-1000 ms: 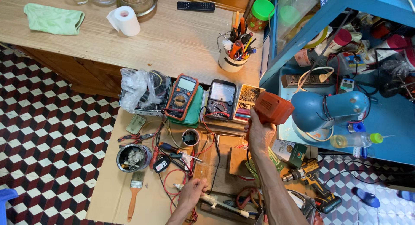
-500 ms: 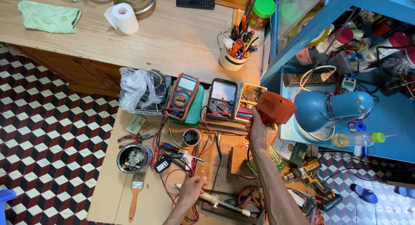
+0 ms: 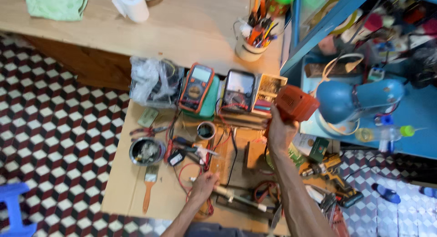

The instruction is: The person uses a heat gun to apply heat to a white cylindrical object and then to a green circuit board on a cluttered workbench. The person handles the heat gun and the objects with both hands, moving them under a desk lamp for better visibility.

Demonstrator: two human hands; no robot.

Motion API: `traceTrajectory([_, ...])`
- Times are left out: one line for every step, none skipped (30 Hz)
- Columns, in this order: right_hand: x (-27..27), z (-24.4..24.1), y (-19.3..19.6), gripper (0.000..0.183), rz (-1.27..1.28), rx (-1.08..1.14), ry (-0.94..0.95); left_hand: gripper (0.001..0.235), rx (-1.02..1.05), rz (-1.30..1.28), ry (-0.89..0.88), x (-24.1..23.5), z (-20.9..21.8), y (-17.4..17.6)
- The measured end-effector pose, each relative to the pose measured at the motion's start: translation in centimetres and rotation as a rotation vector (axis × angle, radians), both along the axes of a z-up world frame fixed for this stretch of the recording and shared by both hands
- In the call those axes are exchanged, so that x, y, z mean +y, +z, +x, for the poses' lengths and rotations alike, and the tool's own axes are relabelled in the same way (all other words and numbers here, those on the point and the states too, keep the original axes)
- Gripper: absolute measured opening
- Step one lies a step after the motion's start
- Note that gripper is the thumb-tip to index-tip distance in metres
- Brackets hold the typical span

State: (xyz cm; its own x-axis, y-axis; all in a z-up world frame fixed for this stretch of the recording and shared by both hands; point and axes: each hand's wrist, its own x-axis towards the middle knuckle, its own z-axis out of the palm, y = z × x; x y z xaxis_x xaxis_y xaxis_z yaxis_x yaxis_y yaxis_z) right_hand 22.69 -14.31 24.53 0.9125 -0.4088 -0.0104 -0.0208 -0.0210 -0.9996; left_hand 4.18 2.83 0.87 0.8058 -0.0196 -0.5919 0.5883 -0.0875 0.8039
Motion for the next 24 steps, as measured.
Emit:
traceTrajectory([-0.1, -0.2, -0.2, 0.038, -0.112, -0.280, 0.050, 0.045, -0.005, 0.132, -0.070, 0.6, -0.4, -0.9])
traceTrajectory([0.2, -0.8, -0.6, 0.036, -0.217, -0.561, 0.112, 0.042, -0.044, 0.032, 0.006, 0.9, -1.0, -1.8])
traceTrajectory([0.1, -1.7, -0.6, 0.037, -0.158, -0.254, 0.023, 0.039, -0.089, 0.059, 0.078, 1.2, -1.3, -2.4])
traceTrajectory([-0.4, -3.0, -0.3, 0.038, -0.100, 0.056, -0.058, 0.036, -0.067, 0.059, 0.135, 2.0, -2.0, -2.8])
traceTrajectory([-0.5, -4.0, 0.2, 0.037, -0.107, 0.017, -0.048, 0.035, -0.061, 0.055, 0.191, 2.4, -2.1, -3.1])
traceTrajectory([-0.6, -4.9, 0.7, 0.037, -0.114, -0.022, -0.038, 0.034, -0.056, 0.047, 0.245, 2.8, -2.6, -3.3])
traceTrajectory([-0.7, -5.8, 1.4, 0.037, -0.121, -0.070, -0.028, 0.034, -0.061, 0.039, 0.298, 3.3, -2.8, -3.3])
traceTrajectory([-0.8, -7.0, 2.0, 0.038, -0.116, -0.052, -0.036, 0.035, -0.067, 0.031, 0.351, 3.9, -3.3, -3.1])
traceTrajectory([-1.1, -8.3, 2.6, 0.039, -0.115, -0.040, -0.043, 0.033, -0.038, 0.029, 0.376, 4.3, -3.5, -2.9])
traceTrajectory([-1.4, -9.7, 3.2, 0.041, -0.113, -0.027, -0.049, 0.032, -0.009, 0.028, 0.400, 4.6, -3.8, -2.7])
traceTrajectory([-1.9, -11.0, 3.6, 0.039, -0.129, 0.018, -0.056, 0.030, 0.019, 0.030, 0.426, 5.0, -3.9, -2.5])
traceTrajectory([-2.8, -12.3, 4.0, 0.037, -0.145, 0.063, -0.063, 0.034, 0.080, 0.066, 0.401, 5.0, -4.2, -2.2])
traceTrajectory([-3.6, -13.7, 4.2, 0.035, -0.159, 0.108, -0.071, 0.039, 0.140, 0.104, 0.374, 5.1, -4.8, -1.7])
traceTrajectory([-4.5, -15.1, 4.2, 0.032, -0.199, 0.111, -0.071, 0.045, 0.200, 0.141, 0.347, 4.9, -5.6, -1.2])
traceTrajectory([-5.6, -16.5, 4.1, 0.030, -0.243, 0.111, -0.080, 0.040, 0.016, 0.343, 0.190, 4.0, -6.0, -0.6])
traceTrajectory([-6.8, -17.7, 3.9, 0.027, -0.288, 0.110, -0.088, 0.035, -0.172, 0.538, 0.026, 2.7, -6.4, -0.1])
traceTrajectory([-8.1, -18.9, 3.7, 0.025, -0.329, 0.060, -0.093, 0.030, -0.365, 0.722, -0.147, 1.2, -6.8, 0.3])
traceTrajectory([-9.2, -20.0, 3.3, 0.023, -0.370, 0.011, -0.097, 0.028, -0.438, 0.676, -0.208, -0.2, -7.0, 0.7])
traceTrajectory([-10.2, -21.1, 2.9, 0.022, -0.408, -0.038, -0.093, 0.027, -0.506, 0.633, -0.264, -1.5, -7.5, 0.8])
traceTrajectory([-11.2, -22.0, 2.6, 0.019, -0.383, -0.027, -0.110, 0.026, -0.573, 0.588, -0.319, -2.4, -7.8, 0.8])
traceTrajectory([-12.1, -22.9, 2.4, 0.016, -0.362, -0.016, -0.126, 0.027, -0.306, 0.539, -0.258, -3.3, -7.8, 0.6])
traceTrajectory([-12.9, -23.8, 2.3, 0.014, -0.341, -0.005, -0.143, 0.029, -0.039, 0.489, -0.193, -4.1, -7.5, 0.4])
traceTrajectory([-13.5, -24.6, 2.1, 0.014, -0.341, 0.007, -0.178, 0.031, 0.221, 0.440, -0.123, -4.6, -7.1, 0.1])
traceTrajectory([-14.0, -25.4, 2.0, 0.015, -0.340, 0.018, -0.213, 0.029, 0.185, 0.478, -0.009, -4.9, -6.9, -0.1])
